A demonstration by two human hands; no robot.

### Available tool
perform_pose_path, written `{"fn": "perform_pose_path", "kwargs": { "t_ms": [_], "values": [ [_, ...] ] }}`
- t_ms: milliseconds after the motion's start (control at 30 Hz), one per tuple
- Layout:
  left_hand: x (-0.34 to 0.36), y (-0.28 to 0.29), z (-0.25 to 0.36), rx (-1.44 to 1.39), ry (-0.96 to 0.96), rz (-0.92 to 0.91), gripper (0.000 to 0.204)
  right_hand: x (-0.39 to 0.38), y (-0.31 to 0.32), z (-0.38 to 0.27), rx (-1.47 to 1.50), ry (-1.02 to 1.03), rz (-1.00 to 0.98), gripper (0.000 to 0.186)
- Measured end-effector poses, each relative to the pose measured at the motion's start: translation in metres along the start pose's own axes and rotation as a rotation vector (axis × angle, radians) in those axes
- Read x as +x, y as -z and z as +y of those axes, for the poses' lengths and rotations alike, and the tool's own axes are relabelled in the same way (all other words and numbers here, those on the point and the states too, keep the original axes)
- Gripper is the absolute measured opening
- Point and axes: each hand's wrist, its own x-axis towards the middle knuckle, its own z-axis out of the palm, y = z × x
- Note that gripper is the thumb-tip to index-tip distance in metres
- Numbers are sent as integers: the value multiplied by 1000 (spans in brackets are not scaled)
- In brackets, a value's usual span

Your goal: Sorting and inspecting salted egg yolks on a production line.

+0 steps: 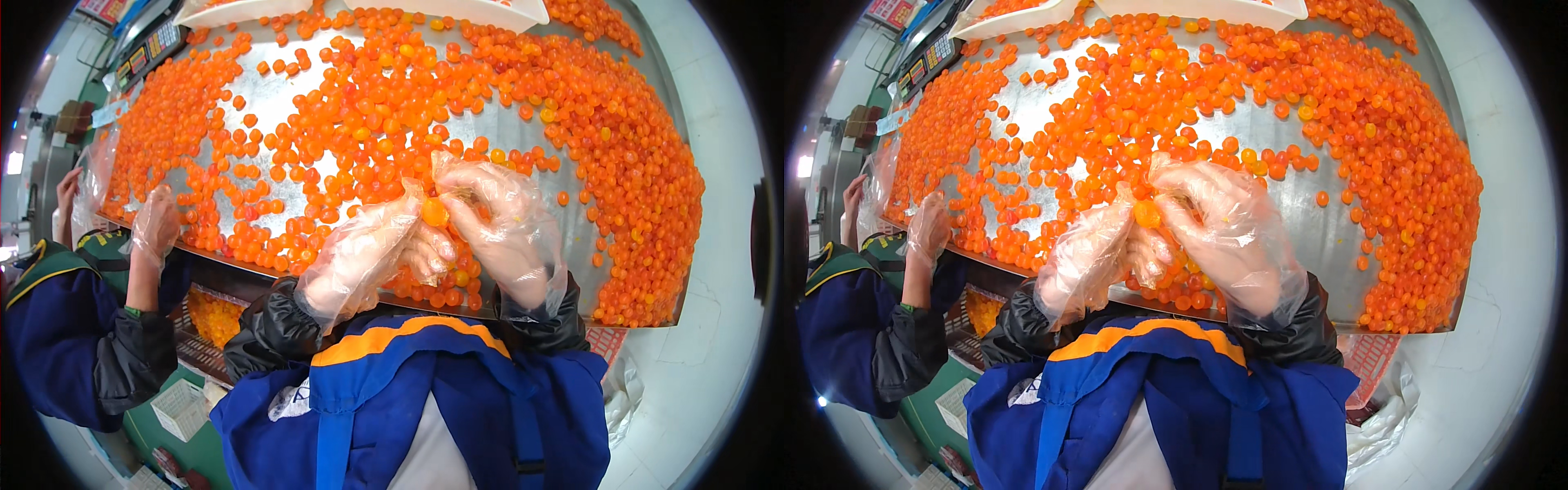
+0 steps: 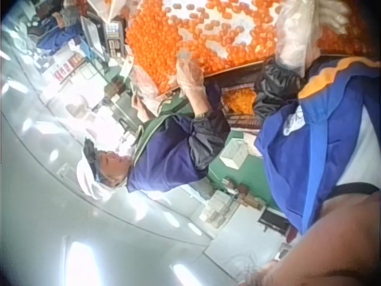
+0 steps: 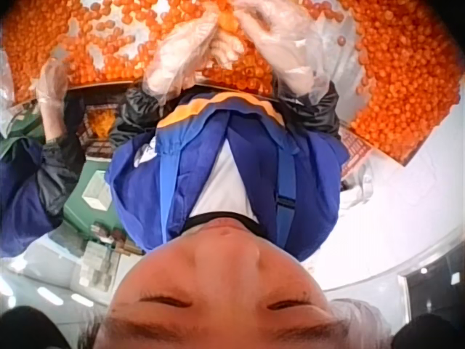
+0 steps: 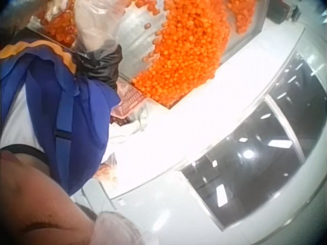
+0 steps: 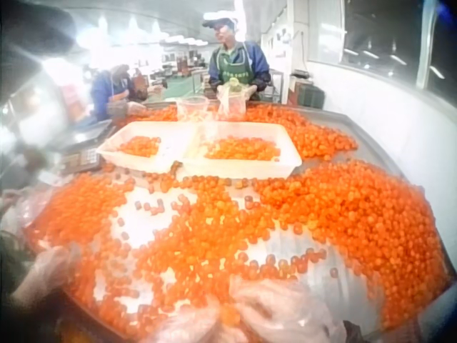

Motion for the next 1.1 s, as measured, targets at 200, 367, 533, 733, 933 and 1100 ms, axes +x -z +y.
{"fn": "perform_pose_path", "kwargs": {
  "t_ms": [200,367,533,733,933,1100],
  "values": [
    [6,1,0,-72,127,29,45,-2,0,2,83,11,-32,17],
    [9,-1,3,-28,140,-1,51,-4,7,-3,92,89,19,17],
    [10,5,-4,-101,94,-23,45,-8,15,-10,77,76,-64,19],
    [1,-12,1,44,-6,93,34,-9,3,-6,41,84,-77,21],
    [10,-2,-11,472,-222,69,32,-7,0,-12,-29,122,-40,19],
    [12,-2,-10,662,-254,100,32,-6,-4,-7,-87,133,-27,19]
  ]
}}
